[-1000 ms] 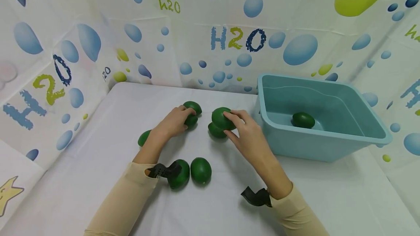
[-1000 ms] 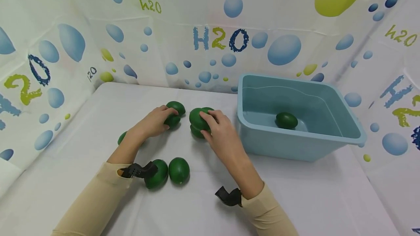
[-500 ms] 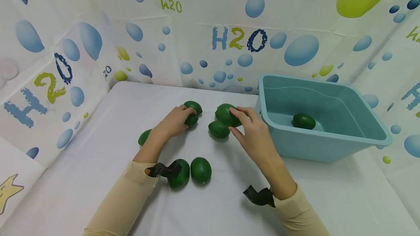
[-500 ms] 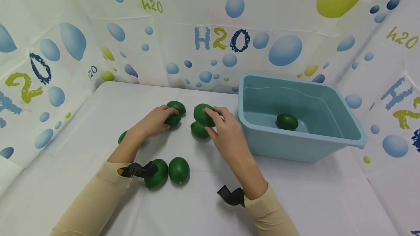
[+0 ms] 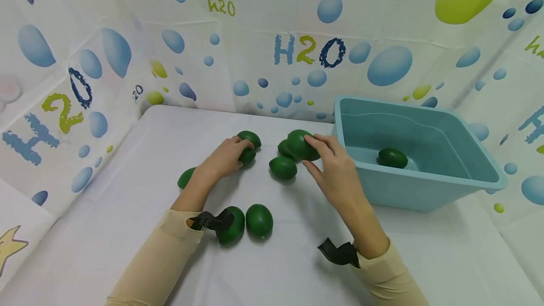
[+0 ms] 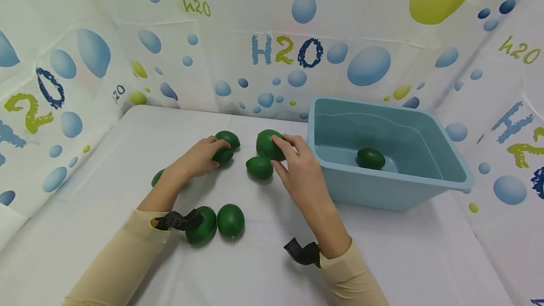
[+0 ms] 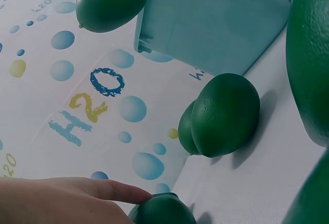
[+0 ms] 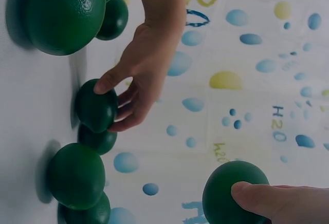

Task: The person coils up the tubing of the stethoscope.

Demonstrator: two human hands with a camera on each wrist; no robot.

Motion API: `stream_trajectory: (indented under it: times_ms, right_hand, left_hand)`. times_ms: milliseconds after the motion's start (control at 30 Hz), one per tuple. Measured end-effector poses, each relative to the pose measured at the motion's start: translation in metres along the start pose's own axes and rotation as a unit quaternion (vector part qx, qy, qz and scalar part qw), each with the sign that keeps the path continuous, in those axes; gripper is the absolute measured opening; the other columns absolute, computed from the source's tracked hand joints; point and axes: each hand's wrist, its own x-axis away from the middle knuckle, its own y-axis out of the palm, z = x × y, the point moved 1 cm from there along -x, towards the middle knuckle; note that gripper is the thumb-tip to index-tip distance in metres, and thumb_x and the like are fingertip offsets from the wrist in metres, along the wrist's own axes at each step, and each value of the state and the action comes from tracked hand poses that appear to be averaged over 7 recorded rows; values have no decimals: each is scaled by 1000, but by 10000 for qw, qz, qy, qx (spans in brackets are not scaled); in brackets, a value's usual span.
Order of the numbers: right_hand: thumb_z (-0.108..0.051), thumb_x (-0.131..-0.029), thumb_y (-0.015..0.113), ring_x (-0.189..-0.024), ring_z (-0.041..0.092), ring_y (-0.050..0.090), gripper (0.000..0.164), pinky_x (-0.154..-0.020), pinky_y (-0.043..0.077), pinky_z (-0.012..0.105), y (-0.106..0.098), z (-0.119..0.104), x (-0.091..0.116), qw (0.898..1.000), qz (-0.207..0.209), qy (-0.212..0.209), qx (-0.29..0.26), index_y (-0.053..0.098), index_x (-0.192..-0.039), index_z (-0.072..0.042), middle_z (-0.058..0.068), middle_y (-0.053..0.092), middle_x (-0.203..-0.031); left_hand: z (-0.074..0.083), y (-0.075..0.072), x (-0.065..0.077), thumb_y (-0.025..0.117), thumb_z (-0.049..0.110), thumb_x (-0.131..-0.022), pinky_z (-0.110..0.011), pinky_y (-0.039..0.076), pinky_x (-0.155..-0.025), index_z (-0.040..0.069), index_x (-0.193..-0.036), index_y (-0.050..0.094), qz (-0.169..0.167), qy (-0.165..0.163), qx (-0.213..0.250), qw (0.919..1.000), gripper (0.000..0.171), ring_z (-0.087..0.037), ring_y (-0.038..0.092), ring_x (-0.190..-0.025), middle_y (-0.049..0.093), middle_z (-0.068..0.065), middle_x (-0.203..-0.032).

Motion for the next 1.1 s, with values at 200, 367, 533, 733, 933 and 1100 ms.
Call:
stream_trajectory:
  times_ms: [200, 367, 533, 733, 933, 1100]
  right_hand:
    - [-17, -75, 73, -93, 20, 59, 52, -71, 53, 31, -4, 2, -1, 9999, 93, 92, 52, 54, -123, -11, 9, 53, -115]
    - [-17, -75, 73, -97, 22, 59, 51, -74, 53, 32, -9, 2, -1, 9997, 234, 99, 44, 55, -122, -10, 10, 52, -117]
    - [-17, -75, 73, -100, 23, 58, 51, -78, 52, 34, -13, 2, -2, 9994, 321, 133, 69, 56, -122, -9, 11, 52, -118]
    - [-16, -74, 74, -101, 24, 57, 52, -80, 52, 35, -18, 2, -3, 9990, 405, 142, 91, 56, -122, -9, 12, 53, -117]
    - [-15, -73, 75, -101, 25, 58, 53, -80, 51, 37, -24, 5, -4, 9982, 577, 163, 81, 56, -122, -8, 13, 53, -117]
    - [-13, -71, 75, -104, 27, 57, 54, -83, 50, 39, -30, 9, -4, 9968, 749, 268, 108, 56, -122, -8, 13, 54, -115]
  left_hand:
    - [0, 0, 0, 61, 1, -82, -41, 40, -95, 14, -124, 50, 23, 56, -2, 10000, 45, -28, 45, -113, 49, -12, -116]
    - [0, 0, 0, 61, 0, -81, -42, 40, -95, 14, -123, 51, 56, 71, -54, 9999, 45, -30, 45, -114, 49, -13, -118]
    - [1, 0, -1, 61, -1, -81, -43, 39, -96, 14, -122, 51, 42, 11, -36, 10000, 44, -31, 43, -116, 48, -14, -120]
    - [0, 0, -1, 61, 0, -81, -44, 39, -97, 14, -122, 51, 22, -70, 29, 10000, 45, -31, 43, -116, 47, -14, -122]
    - [0, 0, -1, 60, -1, -81, -43, 39, -95, 14, -122, 51, 47, 7, 0, 10000, 44, -31, 44, -115, 48, -14, -120]
    - [1, -1, -1, 60, -1, -81, -44, 39, -95, 14, -122, 51, 30, 9, -4, 10000, 44, -32, 43, -115, 48, -14, -120]
